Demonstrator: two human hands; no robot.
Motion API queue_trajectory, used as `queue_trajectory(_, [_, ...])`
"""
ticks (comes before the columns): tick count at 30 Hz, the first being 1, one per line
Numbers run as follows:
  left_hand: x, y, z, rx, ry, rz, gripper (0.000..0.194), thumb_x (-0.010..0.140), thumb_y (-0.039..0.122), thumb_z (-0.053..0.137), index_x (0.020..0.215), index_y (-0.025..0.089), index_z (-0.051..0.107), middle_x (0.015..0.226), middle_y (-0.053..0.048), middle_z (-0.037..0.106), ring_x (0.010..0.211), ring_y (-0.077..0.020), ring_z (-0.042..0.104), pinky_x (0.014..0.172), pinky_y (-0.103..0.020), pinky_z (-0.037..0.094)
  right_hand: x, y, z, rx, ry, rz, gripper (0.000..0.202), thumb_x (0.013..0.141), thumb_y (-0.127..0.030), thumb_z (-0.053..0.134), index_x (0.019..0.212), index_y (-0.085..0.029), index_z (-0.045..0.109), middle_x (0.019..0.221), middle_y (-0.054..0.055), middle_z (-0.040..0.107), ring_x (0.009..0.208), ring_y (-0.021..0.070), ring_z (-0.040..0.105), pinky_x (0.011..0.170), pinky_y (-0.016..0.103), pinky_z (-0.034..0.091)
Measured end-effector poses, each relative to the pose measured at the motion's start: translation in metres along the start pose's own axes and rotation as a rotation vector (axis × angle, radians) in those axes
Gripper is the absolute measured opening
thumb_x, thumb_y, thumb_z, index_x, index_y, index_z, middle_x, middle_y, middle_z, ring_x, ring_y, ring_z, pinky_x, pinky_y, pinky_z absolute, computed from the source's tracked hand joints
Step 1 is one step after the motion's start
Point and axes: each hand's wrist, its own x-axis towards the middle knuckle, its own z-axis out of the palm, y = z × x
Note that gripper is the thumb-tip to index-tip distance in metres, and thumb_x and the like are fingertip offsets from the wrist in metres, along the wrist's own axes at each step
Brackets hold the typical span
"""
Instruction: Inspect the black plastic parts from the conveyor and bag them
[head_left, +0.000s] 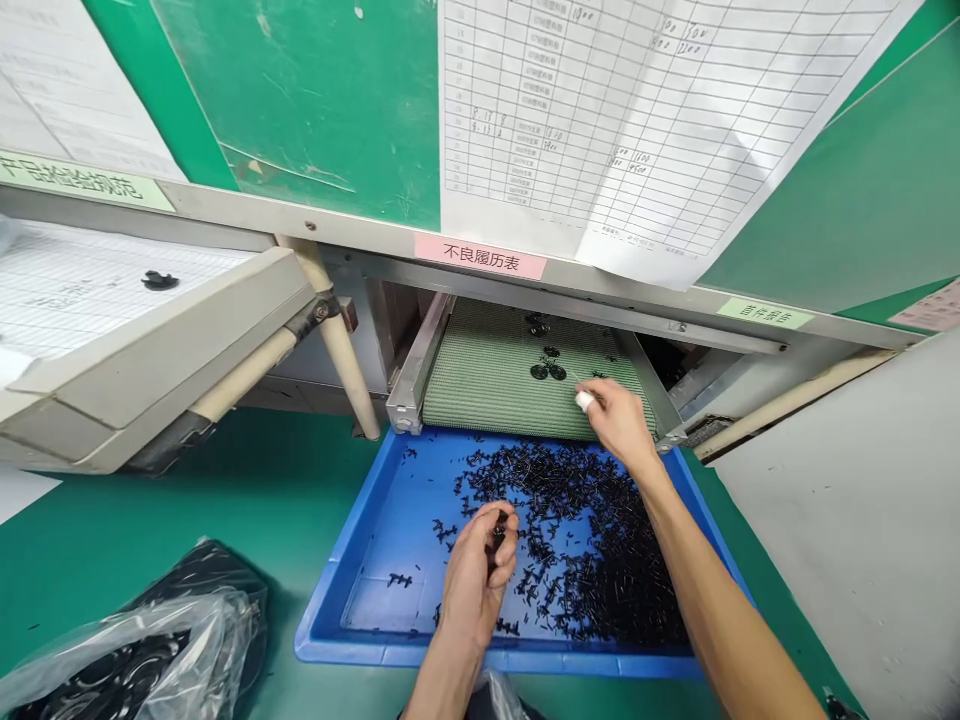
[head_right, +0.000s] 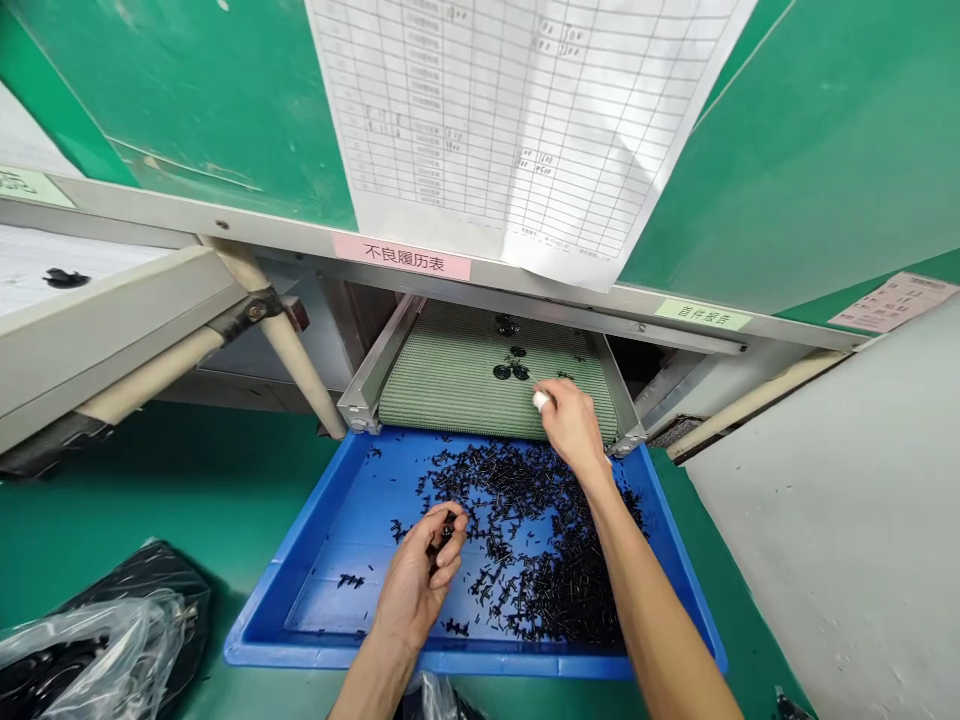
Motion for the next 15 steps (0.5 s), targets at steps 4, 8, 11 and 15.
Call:
queue_trajectory(4, [0.002,0.001,-0.003,-0.064,0.055,-0.03,0.022,0.071,0.027,0.069,0.085,0.012,0.062,0.074,-0.002,0.055,0.047,-0.0025,0.034,0.031,-0.012,0.02,0.055,0.0,-0.001,-0.115,-0.066,-0.072,0.03,0.081,-0.012,0.044,0.1,-0.02,0.067,0.096,0.004,0.064,0.086,0.0159,0.058,0.077,0.023,0.039])
queue_trajectory(8, [0.002,0.002,-0.004,-0.105,0.062,-0.064,0.02,0.075,0.03,0.067,0.082,0.013,0.061,0.075,-0.001,0.055,0.048,-0.0034,0.037,0.031,-0.012,0.025,0.068,0.003,-0.005,-0.223,-0.088,-0.026,0.033,0.082,-0.011,0.041,0.102,-0.021,0.065,0.099,0.005,0.063,0.091,0.0173,0.058,0.077,0.023,0.039])
queue_trajectory(11, [0.004,0.002,-0.005,-0.127,0.065,-0.079,0.02,0.078,0.032,0.065,0.078,0.013,0.06,0.072,0.0,0.052,0.046,-0.0029,0.035,0.029,-0.012,0.024,0.061,0.017,-0.011,-0.342,-0.092,0.091,0.032,0.083,-0.009,0.039,0.098,-0.016,0.066,0.097,0.011,0.063,0.09,0.0206,0.059,0.074,0.026,0.039])
queue_trajectory(15, [0.007,-0.001,-0.008,-0.107,0.094,-0.109,0.019,0.078,0.03,0.066,0.08,0.012,0.062,0.066,0.004,0.045,0.041,-0.0008,0.028,0.028,-0.011,0.02,0.05,0.039,-0.017,-0.458,-0.11,0.228,0.033,0.083,-0.007,0.038,0.104,-0.013,0.063,0.099,0.014,0.063,0.09,0.0214,0.06,0.071,0.025,0.039])
